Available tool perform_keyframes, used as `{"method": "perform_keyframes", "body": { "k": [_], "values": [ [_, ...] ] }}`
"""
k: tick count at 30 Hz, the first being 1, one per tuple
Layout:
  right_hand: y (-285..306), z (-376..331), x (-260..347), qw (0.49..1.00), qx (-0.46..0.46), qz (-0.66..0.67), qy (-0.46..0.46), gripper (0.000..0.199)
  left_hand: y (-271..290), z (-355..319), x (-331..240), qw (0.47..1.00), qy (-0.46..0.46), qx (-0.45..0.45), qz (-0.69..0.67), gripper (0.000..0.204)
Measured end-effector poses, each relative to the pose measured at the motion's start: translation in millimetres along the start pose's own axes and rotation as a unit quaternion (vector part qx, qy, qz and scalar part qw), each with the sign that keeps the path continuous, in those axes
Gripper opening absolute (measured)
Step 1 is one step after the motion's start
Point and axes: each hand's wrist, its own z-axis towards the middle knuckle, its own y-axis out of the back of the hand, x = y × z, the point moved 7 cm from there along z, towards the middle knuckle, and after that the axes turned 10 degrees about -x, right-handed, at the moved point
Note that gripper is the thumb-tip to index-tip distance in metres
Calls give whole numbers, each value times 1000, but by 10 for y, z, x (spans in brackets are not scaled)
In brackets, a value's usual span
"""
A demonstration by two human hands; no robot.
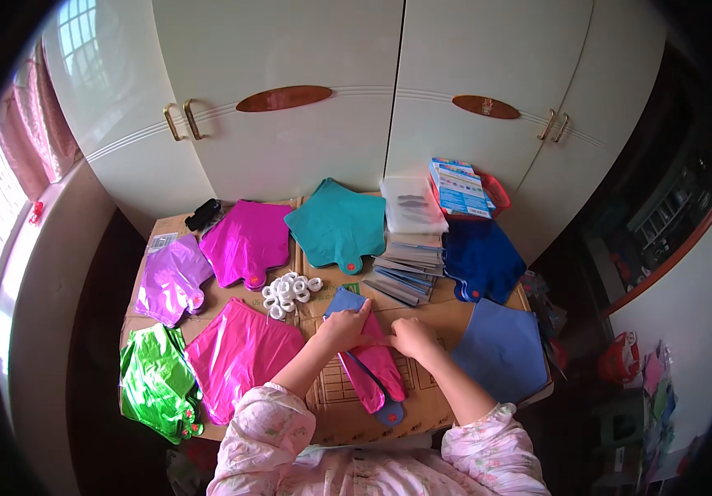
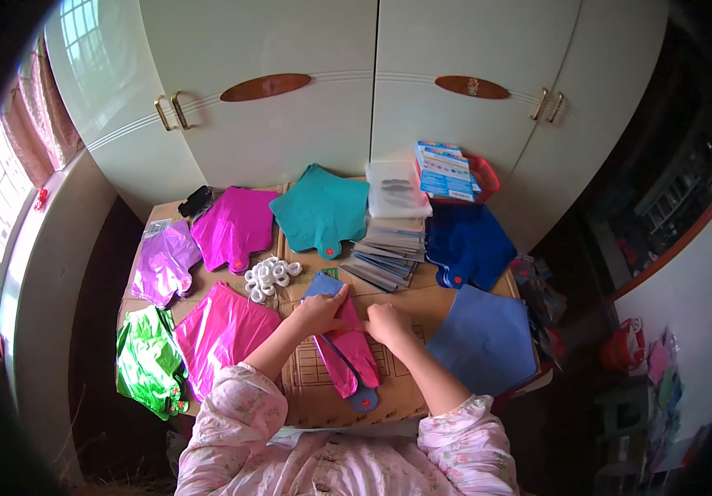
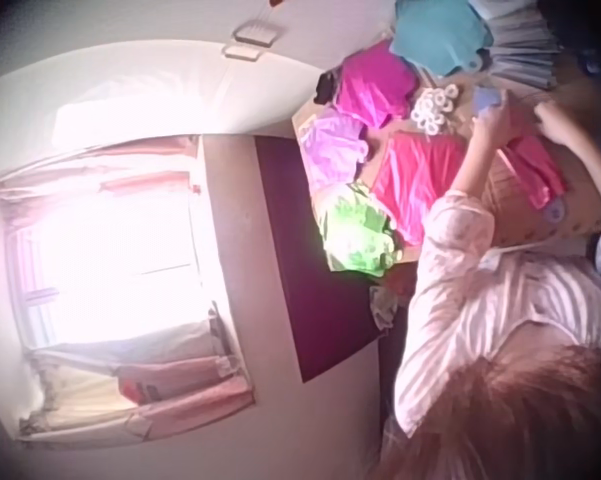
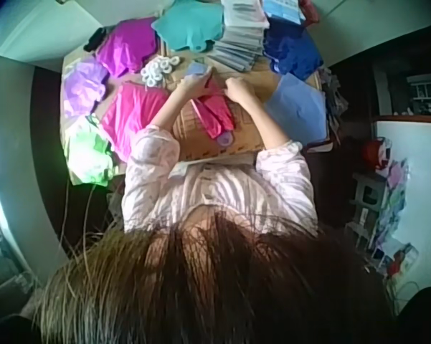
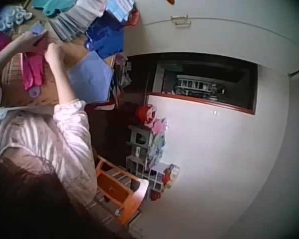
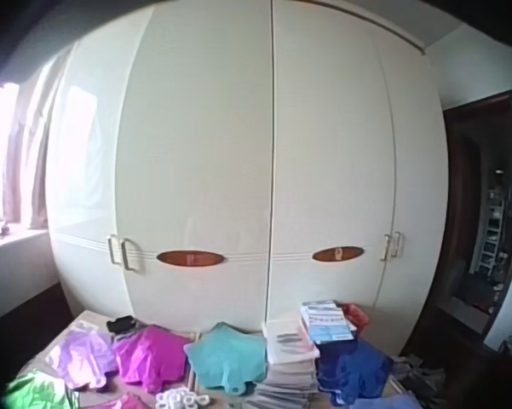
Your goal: Fold colorful plastic sheets and place them into transparent packaging envelopes.
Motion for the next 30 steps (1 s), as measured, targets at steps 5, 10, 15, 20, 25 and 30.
{"method": "perform_keyframes", "body": {
  "k": [5, 10, 15, 20, 25, 30],
  "values": [
    [-84, -247, -59, 998, 60, -8, 24, 47, 18, 7, -32, 1000, 1, -1, 1, 97],
    [-196, -455, -119, 995, 71, -35, 59, 45, 25, 8, -48, 1000, 7, 1, 2, 98],
    [-91, -687, -42, 991, 99, -52, 79, 44, 14, -18, -20, 1000, 7, -7, 1, 97],
    [-116, -851, -92, 989, 97, -74, 78, 44, 2, -3, -19, 1000, 11, -3, 3, 96],
    [61, -943, -4, 992, 77, -76, 67, 40, 10, -6, -20, 1000, 11, -1, 9, 96],
    [332, -1032, 220, 983, -47, -15, 179, 39, 11, -14, -13, 1000, 7, -11, 3, 97]
  ]
}}
